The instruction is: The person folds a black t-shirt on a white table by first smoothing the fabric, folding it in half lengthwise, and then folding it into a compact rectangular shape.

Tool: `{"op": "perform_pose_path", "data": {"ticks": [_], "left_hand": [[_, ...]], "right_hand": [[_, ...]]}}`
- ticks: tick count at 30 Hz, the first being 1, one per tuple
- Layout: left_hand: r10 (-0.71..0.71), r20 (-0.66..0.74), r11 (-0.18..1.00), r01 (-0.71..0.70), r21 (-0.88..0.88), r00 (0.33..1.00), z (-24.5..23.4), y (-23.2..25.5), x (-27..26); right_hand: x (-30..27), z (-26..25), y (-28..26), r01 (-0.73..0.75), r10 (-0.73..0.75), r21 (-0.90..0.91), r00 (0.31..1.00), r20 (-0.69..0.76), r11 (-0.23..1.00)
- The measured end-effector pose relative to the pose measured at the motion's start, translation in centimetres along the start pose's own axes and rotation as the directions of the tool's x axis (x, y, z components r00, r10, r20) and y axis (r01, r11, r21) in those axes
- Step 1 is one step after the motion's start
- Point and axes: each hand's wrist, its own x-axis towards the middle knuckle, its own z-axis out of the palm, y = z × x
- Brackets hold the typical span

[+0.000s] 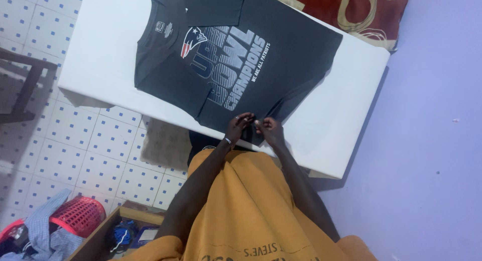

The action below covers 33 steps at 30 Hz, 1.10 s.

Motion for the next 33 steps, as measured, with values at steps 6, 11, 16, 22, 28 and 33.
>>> {"op": "perform_pose_path", "data": {"ticks": [6, 11, 16, 22, 28, 33], "left_hand": [[-0.068, -0.056, 0.989, 0.06, -0.132, 0.996, -0.5, 0.5, -0.1], [-0.19, -0.174, 0.974, 0.163, -0.155, 0.966, -0.5, 1.8, -0.5], [-0.11, -0.194, 0.987, 0.085, -0.135, 0.975, 0.0, 2.5, -0.7], [0.013, -0.208, 0.999, -0.02, -0.032, 0.978, -0.2, 0.6, 0.4], [-0.041, -0.19, 0.999, 0.041, -0.006, 0.981, 0.1, 2.0, -0.1], [0.068, -0.183, 0.996, -0.056, 0.069, 0.981, 0.6, 2.9, 0.0]], "right_hand": [[3.4, 2.9, 0.7, 0.048, -0.044, -0.09, 0.998, 0.042, 0.995], [5.0, 4.5, 1.6, 0.05, -0.039, -0.164, 0.997, 0.065, 0.985], [5.3, 4.7, 2.2, 0.082, -0.059, -0.178, 0.989, 0.133, 0.981], [6.7, 3.5, 3.9, 0.14, -0.103, -0.171, 0.973, 0.208, 0.975], [4.3, 1.7, -1.6, -0.113, 0.139, -0.093, 0.926, 0.351, 0.989], [3.0, -0.5, -5.5, -0.189, 0.247, -0.202, 0.915, 0.318, 0.961]]}}
